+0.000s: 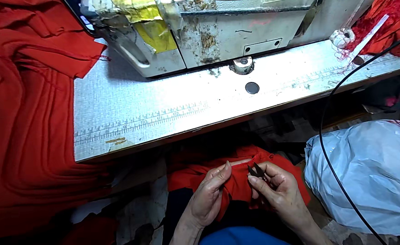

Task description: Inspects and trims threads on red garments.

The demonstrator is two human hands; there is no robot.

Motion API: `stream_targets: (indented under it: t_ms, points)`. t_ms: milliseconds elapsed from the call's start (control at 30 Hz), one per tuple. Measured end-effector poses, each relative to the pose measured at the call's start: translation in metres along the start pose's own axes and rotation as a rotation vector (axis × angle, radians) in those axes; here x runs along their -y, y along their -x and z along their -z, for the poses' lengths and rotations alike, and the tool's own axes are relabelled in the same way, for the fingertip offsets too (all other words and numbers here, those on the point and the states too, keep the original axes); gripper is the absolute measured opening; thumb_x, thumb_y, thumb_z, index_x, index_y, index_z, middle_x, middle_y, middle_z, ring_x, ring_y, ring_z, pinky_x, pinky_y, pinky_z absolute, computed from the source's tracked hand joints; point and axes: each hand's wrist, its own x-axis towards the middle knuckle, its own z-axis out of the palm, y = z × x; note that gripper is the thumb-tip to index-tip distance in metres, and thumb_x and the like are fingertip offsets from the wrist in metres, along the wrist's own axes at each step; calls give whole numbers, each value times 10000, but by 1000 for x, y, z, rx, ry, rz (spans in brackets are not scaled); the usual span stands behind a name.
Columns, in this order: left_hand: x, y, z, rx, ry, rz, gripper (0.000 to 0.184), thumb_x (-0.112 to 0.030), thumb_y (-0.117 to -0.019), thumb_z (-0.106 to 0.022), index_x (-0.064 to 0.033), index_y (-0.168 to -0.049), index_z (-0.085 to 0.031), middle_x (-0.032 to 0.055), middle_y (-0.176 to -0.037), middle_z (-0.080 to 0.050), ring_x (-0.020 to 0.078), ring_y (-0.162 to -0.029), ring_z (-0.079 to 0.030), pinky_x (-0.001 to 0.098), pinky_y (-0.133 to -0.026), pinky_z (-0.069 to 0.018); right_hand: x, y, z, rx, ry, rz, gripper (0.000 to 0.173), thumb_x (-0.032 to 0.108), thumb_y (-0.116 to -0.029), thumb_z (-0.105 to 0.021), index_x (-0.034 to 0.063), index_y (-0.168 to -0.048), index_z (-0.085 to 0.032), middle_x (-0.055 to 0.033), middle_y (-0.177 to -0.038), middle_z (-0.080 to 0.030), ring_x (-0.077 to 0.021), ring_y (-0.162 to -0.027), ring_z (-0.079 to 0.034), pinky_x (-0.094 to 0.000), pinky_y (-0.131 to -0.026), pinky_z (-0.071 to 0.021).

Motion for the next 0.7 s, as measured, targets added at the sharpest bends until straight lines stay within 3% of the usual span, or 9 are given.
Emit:
stream_targets:
  t_ms: [133,233,300,467,700]
  points:
    - [1,0,2,14,17,10,327,-264,-1058,-489,-67,-1096,-747,99,-1064,-747,136,-1035,-708,325,-962,-564,0,-1,-1,-7,-14,4,69,103,-980,-638,49,-969,-679,17,-668,-652,-16,-525,-571,-142,-461,-444]
    - [4,-1,2,74,60,-21,301,-263,-1012,-627,-32,-1162,-745,118,-1077,-744,148,-1010,-714,324,-945,-574,-3,0,-1,-1,-50,15,78,102,-984,-638,37,-974,-679,11,-676,-655,-19,-541,-578,-146,-476,-454]
    - [6,-2,-4,43,84,-42,260,-186,-953,-709,-18,-1144,-759,124,-1015,-755,143,-919,-734,307,-870,-606,-5,0,0,16,-46,34,77,104,-984,-641,38,-980,-679,22,-688,-659,-10,-557,-587,-144,-487,-466]
    - [5,-4,-18,-121,104,-47,163,-78,-966,-636,0,-993,-777,142,-871,-736,142,-786,-722,293,-759,-616,-7,-2,1,48,-32,61,90,102,-980,-642,28,-984,-693,19,-705,-665,-13,-573,-594,-149,-504,-477]
    - [2,-3,-23,-184,95,-40,188,-50,-978,-595,18,-1006,-769,161,-878,-735,152,-788,-723,286,-754,-613,-8,-4,3,65,-27,86,96,99,-976,-650,20,-988,-702,14,-718,-673,-18,-593,-612,-152,-526,-500]
